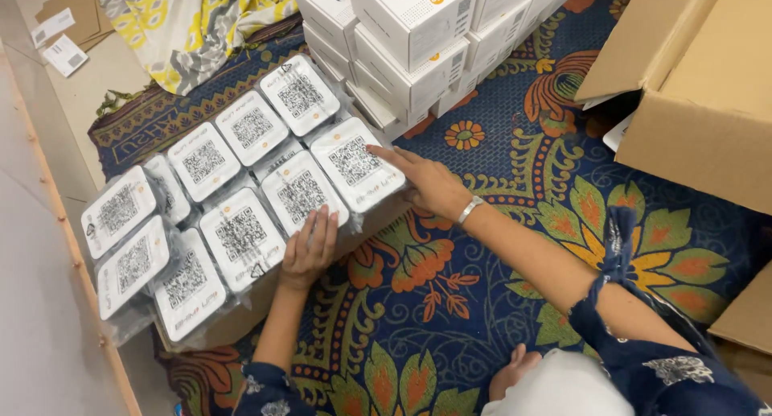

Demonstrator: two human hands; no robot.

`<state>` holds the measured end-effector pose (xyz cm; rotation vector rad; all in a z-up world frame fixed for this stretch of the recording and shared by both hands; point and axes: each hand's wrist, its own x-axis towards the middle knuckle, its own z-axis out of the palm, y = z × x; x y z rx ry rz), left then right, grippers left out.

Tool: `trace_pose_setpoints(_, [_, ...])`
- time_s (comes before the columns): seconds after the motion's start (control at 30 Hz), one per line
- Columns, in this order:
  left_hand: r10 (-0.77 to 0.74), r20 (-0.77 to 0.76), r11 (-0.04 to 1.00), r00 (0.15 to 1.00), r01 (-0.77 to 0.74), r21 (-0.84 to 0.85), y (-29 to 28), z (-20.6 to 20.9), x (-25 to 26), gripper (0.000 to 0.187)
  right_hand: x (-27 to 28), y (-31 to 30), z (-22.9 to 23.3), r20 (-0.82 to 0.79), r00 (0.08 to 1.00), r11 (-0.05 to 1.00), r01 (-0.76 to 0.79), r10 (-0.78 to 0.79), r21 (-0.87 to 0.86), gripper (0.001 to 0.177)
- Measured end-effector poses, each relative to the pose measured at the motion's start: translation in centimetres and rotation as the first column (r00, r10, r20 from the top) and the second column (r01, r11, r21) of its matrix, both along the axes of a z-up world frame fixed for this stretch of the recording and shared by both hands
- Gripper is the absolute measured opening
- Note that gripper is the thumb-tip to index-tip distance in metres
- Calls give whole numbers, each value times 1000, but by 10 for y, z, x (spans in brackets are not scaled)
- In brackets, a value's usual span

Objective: The person packages electronic devices with QR codes into plastic bags and organizes them into cardboard boxes.

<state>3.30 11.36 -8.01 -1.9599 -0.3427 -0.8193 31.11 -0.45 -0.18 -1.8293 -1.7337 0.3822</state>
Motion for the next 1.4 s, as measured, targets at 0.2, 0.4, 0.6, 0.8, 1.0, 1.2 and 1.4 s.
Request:
trace_pose_setpoints(0.2, [-66, 25, 996, 997, 68, -56, 87, -5, 9, 40, 3, -8, 9, 109, 994, 998, 37, -31, -53, 114])
trace_pose_setpoints(0.4, [-74, 40, 992, 996, 78, -99, 114, -2, 1, 45, 41, -63, 15, 112, 978, 983, 166, -175, 84, 116])
trace_pose_setpoints(0.6, [23, 75, 966, 997, -3, -258, 77, -13, 12, 52, 157, -170, 26, 651, 492, 786, 550, -578, 282, 101])
trace_pose_setpoints(0.8, [-68, 176, 776, 982, 163, -610, -14, 24, 101, 64, 278, -306, -27, 764, 271, 592, 786, -585, 174, 32])
trace_pose_setpoints(1.0, [-539, 219, 423, 813, 486, -765, -134, 83, 229, 63, 220, -333, -3, 773, 383, 739, 654, -506, 159, 13])
trace_pose_setpoints(1.2, [-801, -63, 361, 596, 396, -844, -242, 163, 292, 96, 123, -381, 41, 601, 577, 811, 537, -554, 232, 32])
trace_pose_setpoints(1.4, [-815, -399, 348, 420, -197, -917, -279, 174, 271, 29, 43, -399, 55, 380, 759, 849, 458, -528, 265, 33])
